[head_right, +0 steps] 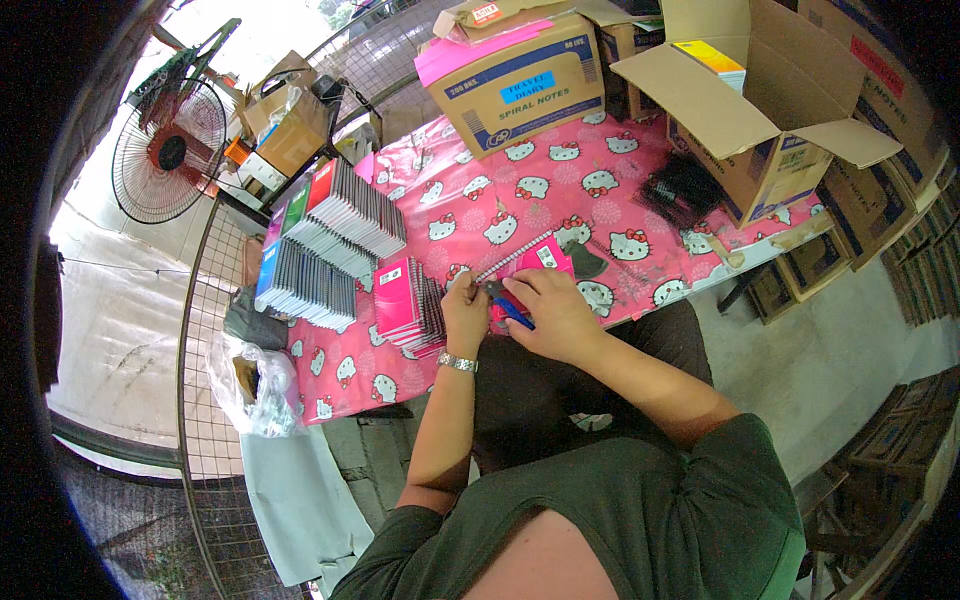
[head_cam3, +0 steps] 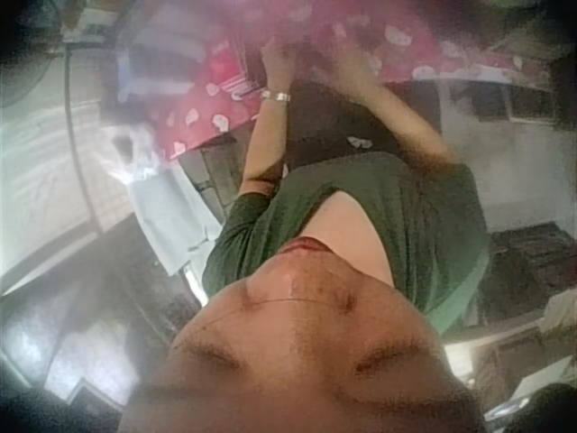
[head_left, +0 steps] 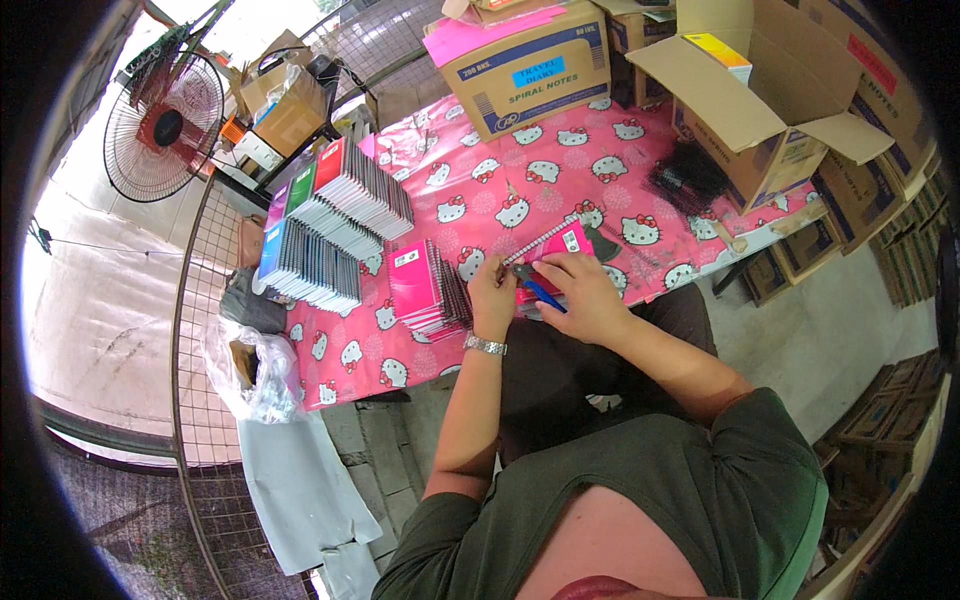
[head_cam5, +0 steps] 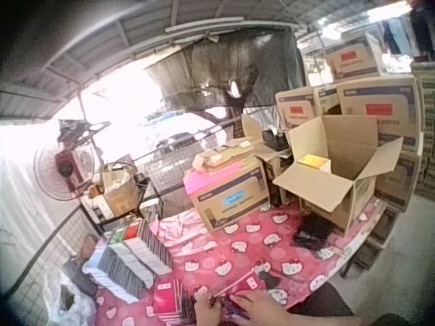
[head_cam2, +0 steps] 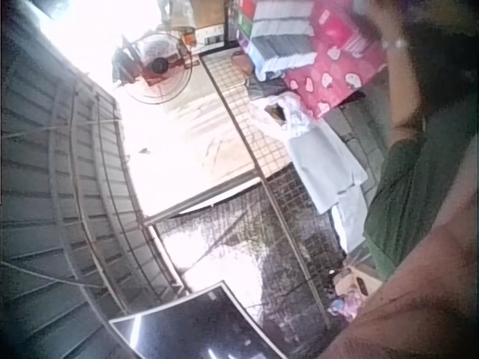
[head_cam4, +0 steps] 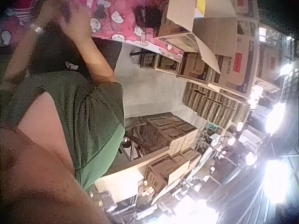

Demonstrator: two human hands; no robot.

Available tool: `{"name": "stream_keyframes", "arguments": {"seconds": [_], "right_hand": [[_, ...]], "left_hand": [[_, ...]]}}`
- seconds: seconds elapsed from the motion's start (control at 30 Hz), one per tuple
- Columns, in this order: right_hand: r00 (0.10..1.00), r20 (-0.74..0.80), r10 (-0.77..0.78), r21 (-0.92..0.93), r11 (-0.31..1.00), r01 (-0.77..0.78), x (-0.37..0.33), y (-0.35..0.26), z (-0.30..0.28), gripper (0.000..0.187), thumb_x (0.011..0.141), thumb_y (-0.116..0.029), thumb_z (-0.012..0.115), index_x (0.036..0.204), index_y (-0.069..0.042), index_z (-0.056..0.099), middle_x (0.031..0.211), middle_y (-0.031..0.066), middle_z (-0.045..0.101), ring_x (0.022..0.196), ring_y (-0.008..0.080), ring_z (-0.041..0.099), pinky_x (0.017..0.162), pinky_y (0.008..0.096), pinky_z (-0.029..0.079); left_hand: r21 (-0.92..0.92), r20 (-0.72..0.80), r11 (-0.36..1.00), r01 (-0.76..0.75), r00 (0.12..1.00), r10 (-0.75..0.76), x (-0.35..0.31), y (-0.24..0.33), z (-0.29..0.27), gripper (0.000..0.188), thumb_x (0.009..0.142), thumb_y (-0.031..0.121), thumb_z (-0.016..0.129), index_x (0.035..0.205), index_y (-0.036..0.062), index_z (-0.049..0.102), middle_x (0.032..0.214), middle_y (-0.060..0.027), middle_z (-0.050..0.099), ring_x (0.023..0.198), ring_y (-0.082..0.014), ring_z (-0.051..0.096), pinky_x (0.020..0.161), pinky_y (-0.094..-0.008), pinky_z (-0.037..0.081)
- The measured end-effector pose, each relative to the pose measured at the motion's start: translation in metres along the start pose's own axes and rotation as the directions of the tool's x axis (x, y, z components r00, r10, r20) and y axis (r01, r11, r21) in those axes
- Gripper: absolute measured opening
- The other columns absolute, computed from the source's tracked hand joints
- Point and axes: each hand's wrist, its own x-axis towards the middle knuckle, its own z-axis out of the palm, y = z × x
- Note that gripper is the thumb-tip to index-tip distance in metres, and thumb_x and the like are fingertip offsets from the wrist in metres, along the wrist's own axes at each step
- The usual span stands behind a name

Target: The person assembles spiral notebooks by inserting a wire coil through the punched holes of the covers and inner pages, then uses a tool to crimp the ends of the coil.

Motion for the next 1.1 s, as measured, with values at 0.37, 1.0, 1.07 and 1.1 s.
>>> {"name": "stream_keyframes", "arguments": {"seconds": [0.37, 1.0, 1.07, 1.1], "right_hand": [[0.849, 0.446, 0.282, 0.815, 0.263, -0.516, -0.014, 0.02, 0.0, 0.048, 0.091, -0.012, 0.065, 0.137, -0.007, 0.051, 0.112, 0.0083, 0.058, 0.104, 0.0156, 0.057, 0.092, 0.0308, 0.046], [0.868, -0.045, 0.495, -0.296, 0.823, -0.485, -0.048, 0.215, 0.016, 0.027, 0.079, -0.015, 0.062, 0.104, -0.005, 0.063, 0.11, 0.0188, 0.061, 0.107, 0.0372, 0.058, 0.092, 0.0467, 0.048], [0.797, 0.001, 0.604, -0.416, 0.725, -0.549, -0.047, 0.237, 0.028, 0.029, 0.08, -0.014, 0.06, 0.108, -0.005, 0.064, 0.118, 0.021, 0.06, 0.111, 0.0402, 0.056, 0.092, 0.0488, 0.048], [0.805, 0.038, 0.592, -0.41, 0.743, -0.528, -0.042, 0.238, 0.029, 0.029, 0.081, -0.013, 0.059, 0.108, -0.005, 0.063, 0.118, 0.0221, 0.06, 0.11, 0.0399, 0.057, 0.093, 0.0472, 0.049]], "left_hand": [[-0.127, -0.134, 0.961, -0.244, 0.965, 0.227, 0.0, 0.035, -0.022, 0.018, 0.081, -0.003, 0.068, 0.099, 0.0009, 0.067, 0.088, -0.0082, 0.066, 0.077, -0.0146, 0.065, 0.069, -0.0275, 0.053], [0.412, 0.031, 0.85, -0.327, 0.938, 0.346, 0.07, 0.015, -0.055, 0.024, 0.078, 0.005, 0.066, 0.102, 0.0037, 0.067, 0.112, -0.0171, 0.063, 0.109, -0.0353, 0.056, 0.097, -0.045, 0.043], [0.184, 0.378, 0.85, -0.493, 0.834, 0.402, 0.039, 0.055, 0.004, 0.026, 0.082, 0.013, 0.068, 0.107, 0.0054, 0.066, 0.114, -0.0161, 0.063, 0.113, -0.0333, 0.055, 0.099, -0.045, 0.043], [0.203, 0.497, 0.815, -0.543, 0.774, 0.392, 0.029, 0.069, 0.023, 0.028, 0.084, 0.018, 0.067, 0.109, 0.006, 0.066, 0.115, -0.0158, 0.063, 0.114, -0.0335, 0.055, 0.1, -0.0456, 0.042]]}}
